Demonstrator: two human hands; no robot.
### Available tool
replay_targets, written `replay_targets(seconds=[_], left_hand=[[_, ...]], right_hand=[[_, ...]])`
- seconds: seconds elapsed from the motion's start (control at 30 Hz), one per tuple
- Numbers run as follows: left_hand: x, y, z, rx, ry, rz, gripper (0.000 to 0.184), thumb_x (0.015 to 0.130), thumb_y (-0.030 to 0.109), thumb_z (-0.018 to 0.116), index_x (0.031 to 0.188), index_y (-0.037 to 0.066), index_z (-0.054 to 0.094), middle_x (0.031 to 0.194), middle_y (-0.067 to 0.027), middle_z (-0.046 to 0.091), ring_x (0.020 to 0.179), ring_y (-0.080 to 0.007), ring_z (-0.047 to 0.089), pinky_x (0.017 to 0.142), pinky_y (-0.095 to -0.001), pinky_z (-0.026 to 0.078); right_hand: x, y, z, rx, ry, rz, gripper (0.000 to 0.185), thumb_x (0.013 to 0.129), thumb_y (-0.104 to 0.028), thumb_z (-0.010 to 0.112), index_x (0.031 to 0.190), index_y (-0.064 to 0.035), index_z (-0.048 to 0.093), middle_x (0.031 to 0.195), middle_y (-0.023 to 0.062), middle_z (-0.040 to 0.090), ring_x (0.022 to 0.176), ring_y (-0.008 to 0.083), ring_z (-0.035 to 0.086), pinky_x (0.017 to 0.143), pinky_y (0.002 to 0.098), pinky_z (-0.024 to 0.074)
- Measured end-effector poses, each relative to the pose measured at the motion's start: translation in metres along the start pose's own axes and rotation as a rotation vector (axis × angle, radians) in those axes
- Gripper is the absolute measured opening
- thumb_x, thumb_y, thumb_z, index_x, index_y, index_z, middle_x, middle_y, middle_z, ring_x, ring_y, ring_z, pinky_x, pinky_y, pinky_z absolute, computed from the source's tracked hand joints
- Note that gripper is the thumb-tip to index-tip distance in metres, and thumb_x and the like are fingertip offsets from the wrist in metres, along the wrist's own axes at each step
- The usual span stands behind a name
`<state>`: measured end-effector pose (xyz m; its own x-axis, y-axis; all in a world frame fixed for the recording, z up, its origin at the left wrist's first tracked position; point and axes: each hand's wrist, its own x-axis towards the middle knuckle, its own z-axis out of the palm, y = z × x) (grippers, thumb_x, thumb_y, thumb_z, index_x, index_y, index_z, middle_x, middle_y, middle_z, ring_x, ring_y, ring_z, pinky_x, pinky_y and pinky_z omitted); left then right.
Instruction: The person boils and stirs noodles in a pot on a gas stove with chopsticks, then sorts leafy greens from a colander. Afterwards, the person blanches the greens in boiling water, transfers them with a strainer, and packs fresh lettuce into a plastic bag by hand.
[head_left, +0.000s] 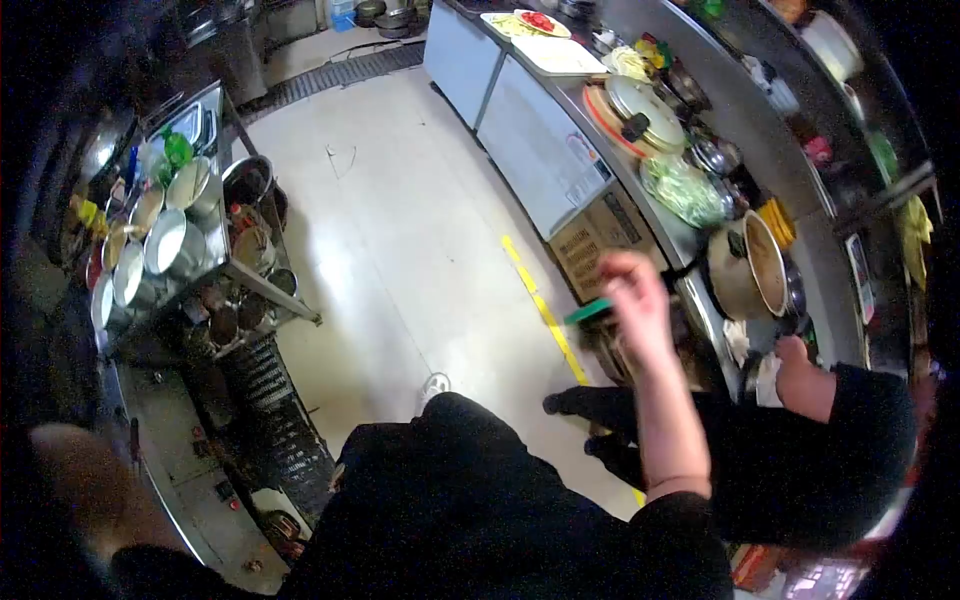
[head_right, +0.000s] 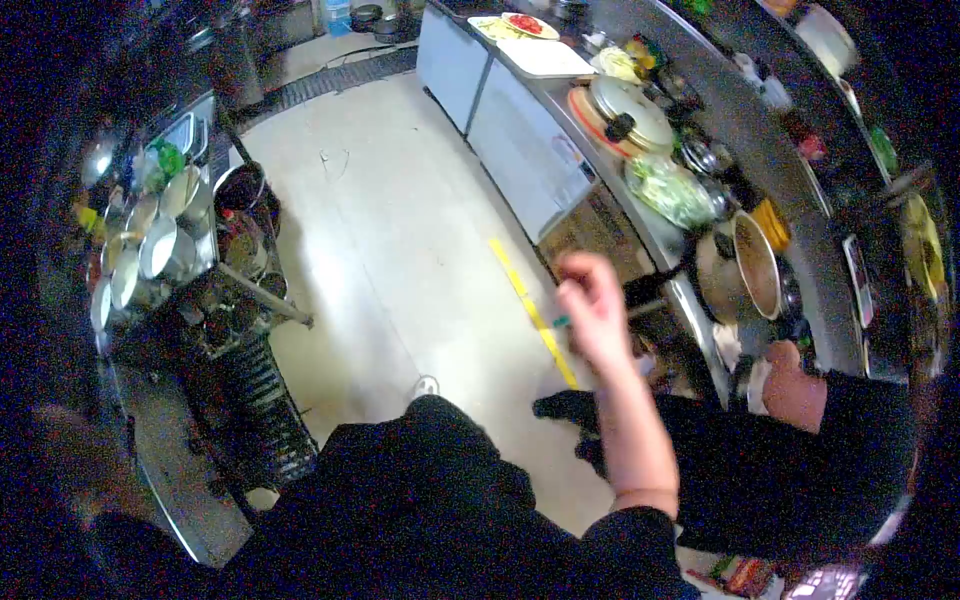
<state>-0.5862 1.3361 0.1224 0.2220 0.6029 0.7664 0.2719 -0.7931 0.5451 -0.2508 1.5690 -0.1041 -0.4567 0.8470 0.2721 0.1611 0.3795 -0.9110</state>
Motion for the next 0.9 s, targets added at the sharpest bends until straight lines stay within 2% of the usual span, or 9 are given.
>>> replay_targets(seconds=[0.03, 0.1, 0.13, 0.2, 0.3, 0.43, 0.7, 0.9], left_hand=[[0.013, -0.013, -0.001, 0.026, -0.037, 0.017, 0.041, 0.088, 0.028, 0.054, 0.12, 0.002, 0.051, 0.107, -0.0098, 0.059, 0.094, -0.0182, 0.056, 0.083, -0.0303, 0.046], [0.032, -0.042, -0.009, 0.071, -0.059, 0.017, 0.041, 0.089, 0.028, 0.054, 0.12, 0.002, 0.051, 0.106, -0.0098, 0.059, 0.094, -0.0183, 0.056, 0.083, -0.0304, 0.046], [0.039, -0.056, -0.014, 0.095, -0.063, 0.009, 0.04, 0.089, 0.028, 0.054, 0.119, 0.002, 0.051, 0.106, -0.0097, 0.059, 0.094, -0.0183, 0.056, 0.083, -0.0304, 0.046], [0.054, -0.086, -0.028, 0.134, -0.063, -0.012, 0.04, 0.089, 0.028, 0.054, 0.119, 0.002, 0.051, 0.105, -0.0097, 0.059, 0.093, -0.0184, 0.056, 0.083, -0.0304, 0.046], [0.069, -0.136, -0.051, 0.181, -0.064, -0.037, 0.039, 0.089, 0.027, 0.053, 0.118, 0.002, 0.051, 0.105, -0.0097, 0.059, 0.093, -0.0185, 0.056, 0.083, -0.0304, 0.046], [0.086, -0.223, -0.102, 0.204, -0.083, 0.005, 0.037, 0.089, 0.027, 0.053, 0.117, 0.002, 0.052, 0.104, -0.0097, 0.059, 0.092, -0.0186, 0.056, 0.083, -0.0305, 0.046], [0.163, -0.417, -0.256, 0.195, -0.124, 0.089, 0.035, 0.09, 0.026, 0.052, 0.114, 0.002, 0.052, 0.101, -0.0096, 0.059, 0.091, -0.0189, 0.056, 0.083, -0.0305, 0.045], [0.233, -0.547, -0.345, 0.219, -0.192, 0.139, 0.033, 0.09, 0.025, 0.051, 0.113, 0.001, 0.053, 0.1, -0.0096, 0.059, 0.09, -0.0191, 0.056, 0.082, -0.0306, 0.045]], right_hand=[[0.042, -0.051, -0.004, -0.044, 0.001, -0.077, 0.03, 0.081, -0.018, 0.057, 0.107, -0.0029, 0.054, 0.106, 0.0055, 0.056, 0.099, 0.0162, 0.052, 0.088, 0.0315, 0.0419], [0.11, -0.142, 0.006, 0.033, 0.155, -0.376, 0.024, 0.076, -0.015, 0.057, 0.097, -0.0041, 0.059, 0.096, 0.0054, 0.06, 0.097, 0.0144, 0.055, 0.084, 0.0296, 0.0426], [0.136, -0.172, 0.01, 0.047, 0.215, -0.576, 0.024, 0.076, -0.016, 0.057, 0.097, -0.0042, 0.059, 0.097, 0.0055, 0.06, 0.097, 0.0146, 0.055, 0.084, 0.0298, 0.0426], [0.169, -0.191, 0.019, 0.061, 0.284, -0.934, 0.025, 0.076, -0.016, 0.058, 0.098, -0.0044, 0.058, 0.097, 0.0057, 0.06, 0.097, 0.0148, 0.055, 0.084, 0.0302, 0.0428], [0.232, -0.179, 0.04, 0.039, 0.256, -1.125, 0.026, 0.077, -0.017, 0.058, 0.099, -0.0047, 0.058, 0.098, 0.0061, 0.06, 0.097, 0.0152, 0.055, 0.084, 0.0308, 0.043], [0.327, -0.136, 0.081, -0.081, 0.21, -1.095, 0.027, 0.077, -0.019, 0.058, 0.1, -0.005, 0.058, 0.099, 0.0065, 0.06, 0.097, 0.0158, 0.055, 0.084, 0.0316, 0.0433], [0.547, -0.055, 0.169, -0.334, 0.15, -0.793, 0.03, 0.077, -0.021, 0.059, 0.103, -0.0057, 0.057, 0.101, 0.0074, 0.059, 0.097, 0.0169, 0.056, 0.084, 0.0332, 0.0438], [0.701, -0.014, 0.214, -0.353, 0.145, -0.713, 0.033, 0.078, -0.023, 0.059, 0.105, -0.0063, 0.056, 0.103, 0.0081, 0.059, 0.096, 0.0177, 0.057, 0.083, 0.0344, 0.0442]])
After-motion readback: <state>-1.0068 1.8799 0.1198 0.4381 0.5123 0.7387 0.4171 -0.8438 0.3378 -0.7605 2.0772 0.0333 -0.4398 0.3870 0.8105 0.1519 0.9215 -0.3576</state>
